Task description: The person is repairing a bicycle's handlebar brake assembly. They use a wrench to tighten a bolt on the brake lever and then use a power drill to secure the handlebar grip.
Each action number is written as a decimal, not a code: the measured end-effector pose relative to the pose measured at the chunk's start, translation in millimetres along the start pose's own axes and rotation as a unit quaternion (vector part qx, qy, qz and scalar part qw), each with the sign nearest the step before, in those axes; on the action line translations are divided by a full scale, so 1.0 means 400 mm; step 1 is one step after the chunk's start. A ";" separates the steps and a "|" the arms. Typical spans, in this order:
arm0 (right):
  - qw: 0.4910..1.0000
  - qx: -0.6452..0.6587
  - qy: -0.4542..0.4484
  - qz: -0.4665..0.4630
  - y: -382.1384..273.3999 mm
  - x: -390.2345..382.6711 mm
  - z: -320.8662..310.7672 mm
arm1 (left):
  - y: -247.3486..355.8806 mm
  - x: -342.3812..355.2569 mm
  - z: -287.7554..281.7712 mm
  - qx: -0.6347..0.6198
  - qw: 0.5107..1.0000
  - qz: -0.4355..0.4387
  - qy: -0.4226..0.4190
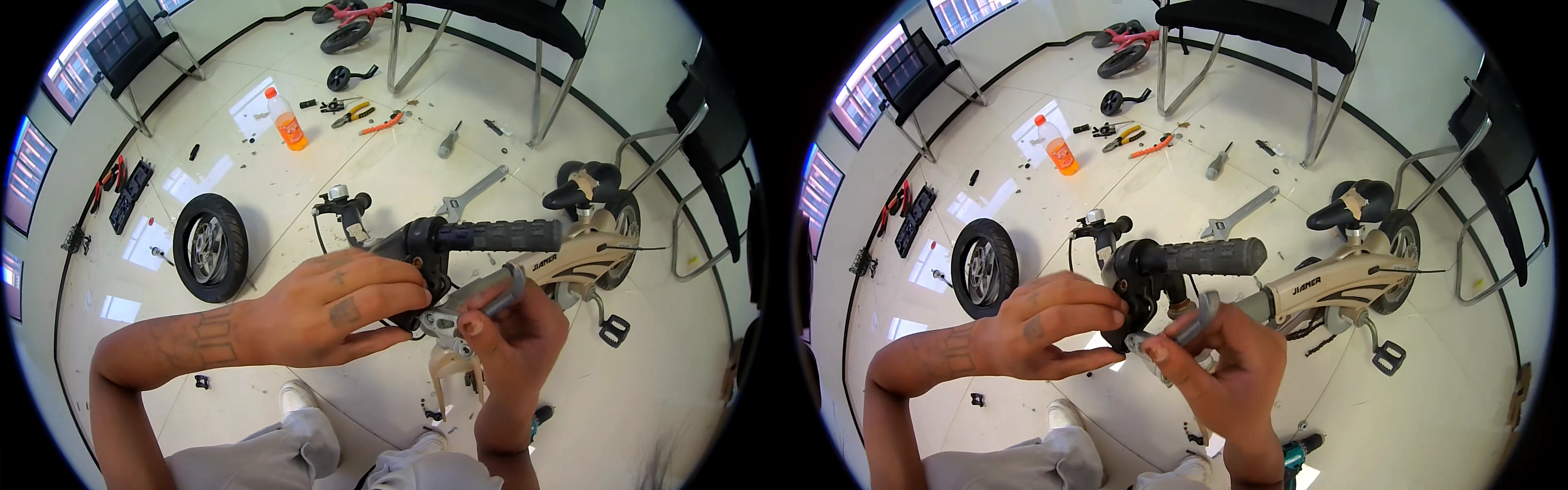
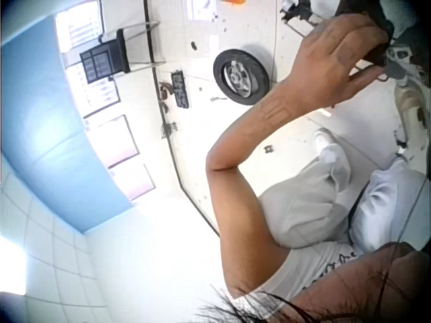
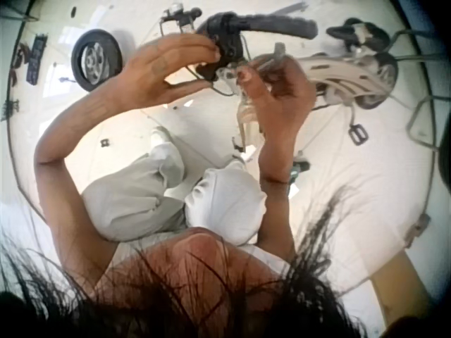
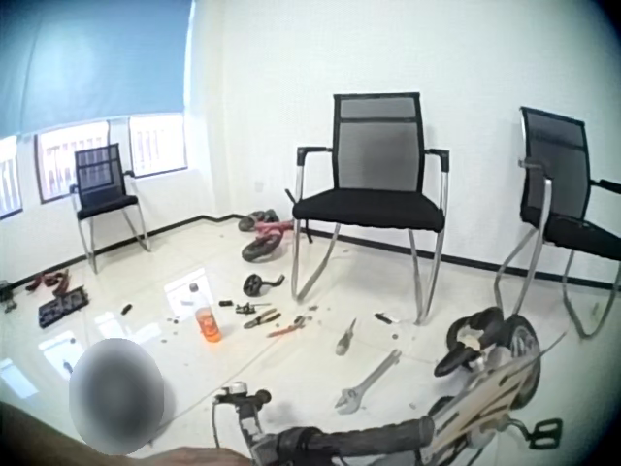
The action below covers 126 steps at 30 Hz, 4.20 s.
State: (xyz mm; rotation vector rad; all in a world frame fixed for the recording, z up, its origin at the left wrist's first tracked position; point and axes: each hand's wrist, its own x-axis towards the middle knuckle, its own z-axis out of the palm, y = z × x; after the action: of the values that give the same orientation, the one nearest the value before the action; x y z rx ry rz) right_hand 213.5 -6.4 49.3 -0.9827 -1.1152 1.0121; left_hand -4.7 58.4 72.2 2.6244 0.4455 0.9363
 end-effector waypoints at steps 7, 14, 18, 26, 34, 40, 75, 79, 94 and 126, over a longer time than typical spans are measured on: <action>0.998 0.046 0.001 -0.047 0.020 0.029 0.010 | 0.010 -0.001 -0.005 0.014 1.000 -0.005 -0.008; 0.996 -0.029 0.023 -0.076 0.019 0.034 0.005 | 0.013 0.004 0.009 0.002 0.997 -0.073 -0.011; 0.994 -0.013 0.047 -0.099 0.024 0.025 0.018 | 0.016 0.001 0.010 0.002 0.997 -0.072 -0.033; 0.995 -0.007 0.052 -0.086 0.015 0.017 0.015 | 0.026 0.007 0.014 -0.024 0.992 -0.120 -0.037; 0.997 -0.016 0.008 -0.081 0.015 0.039 -0.009 | 0.025 -0.003 0.014 -0.036 0.986 -0.159 -0.046; 0.988 -0.065 -0.022 -0.138 0.006 0.029 -0.014 | 0.019 -0.015 0.016 -0.037 0.988 -0.146 -0.038; 0.895 -0.196 0.115 -0.385 0.083 0.003 -0.008 | 0.020 -0.001 0.024 -0.005 0.992 -0.121 -0.020; 0.881 -0.207 0.130 -0.404 0.092 0.003 -0.007 | 0.018 -0.002 0.031 0.007 0.992 -0.121 -0.020; 0.905 -0.138 0.047 -0.400 0.104 0.041 -0.006 | -0.051 0.183 0.003 -0.131 0.958 -0.180 -0.183; 0.960 -0.065 0.057 -0.265 0.070 0.032 0.042 | -0.123 0.092 -0.009 -0.482 0.829 -0.241 -0.149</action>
State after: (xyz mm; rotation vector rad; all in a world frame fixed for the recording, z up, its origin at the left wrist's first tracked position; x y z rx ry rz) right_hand 195.2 14.7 28.2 -0.7713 -1.2692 0.4481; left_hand 11.2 117.9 75.9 1.5635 0.3786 0.3850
